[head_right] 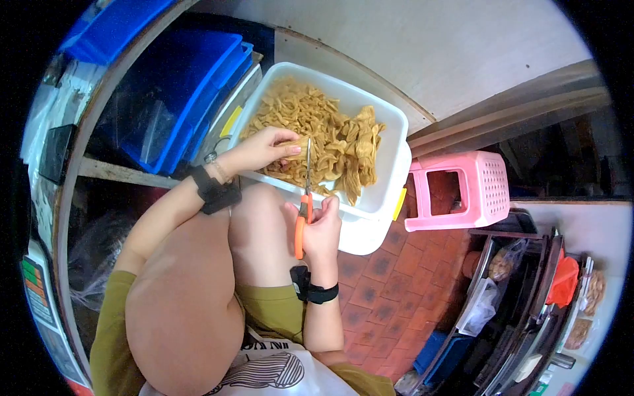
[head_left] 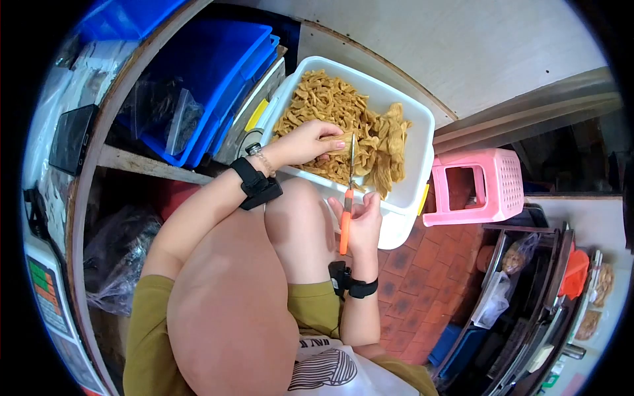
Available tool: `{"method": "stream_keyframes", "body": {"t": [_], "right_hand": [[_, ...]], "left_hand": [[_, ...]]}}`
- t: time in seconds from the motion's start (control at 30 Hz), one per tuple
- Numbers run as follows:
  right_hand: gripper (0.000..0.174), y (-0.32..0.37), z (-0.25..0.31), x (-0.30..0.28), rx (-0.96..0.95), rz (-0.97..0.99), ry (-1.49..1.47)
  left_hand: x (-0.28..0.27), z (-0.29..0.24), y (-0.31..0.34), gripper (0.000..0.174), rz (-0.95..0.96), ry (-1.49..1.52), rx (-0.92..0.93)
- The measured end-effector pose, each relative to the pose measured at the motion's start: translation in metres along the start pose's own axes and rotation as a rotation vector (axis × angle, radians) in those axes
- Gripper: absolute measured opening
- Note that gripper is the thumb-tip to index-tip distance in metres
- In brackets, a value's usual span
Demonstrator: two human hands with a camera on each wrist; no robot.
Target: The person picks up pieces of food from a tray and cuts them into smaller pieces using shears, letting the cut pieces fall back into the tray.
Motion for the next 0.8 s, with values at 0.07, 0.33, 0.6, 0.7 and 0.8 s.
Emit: {"method": "stream_keyframes", "body": {"t": [0.07, 0.33, 0.6, 0.7, 0.8], "right_hand": [[0.058, 0.001, 0.004, -0.002, -0.031, 0.000, -0.006], [0.065, -0.005, -0.003, 0.002, -0.150, 0.103, -0.018], [0.071, -0.005, 0.006, -0.014, -0.004, 0.012, 0.013], [0.071, -0.005, -0.001, -0.012, -0.023, -0.013, 0.020], [0.071, -0.006, 0.005, -0.017, -0.038, -0.020, -0.015]], "left_hand": [[-0.002, -0.004, 0.001, 0.026, -0.018, 0.028, 0.009], [0.017, -0.019, 0.014, 0.032, 0.265, -0.216, 0.020], [0.001, -0.025, 0.012, 0.030, 0.061, -0.472, 0.023], [0.001, -0.026, 0.008, 0.031, 0.003, -0.516, 0.086], [0.000, -0.024, 0.009, 0.032, -0.062, -0.538, 0.123]]}}
Point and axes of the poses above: each hand's wrist, its own y-axis away from the middle knuckle, its own x-axis out of the palm, z = x × y, the point moved 5 cm from there along -y, towards the middle knuckle, and after that the axes turned 2 degrees about -y, right-handed, at the moved point
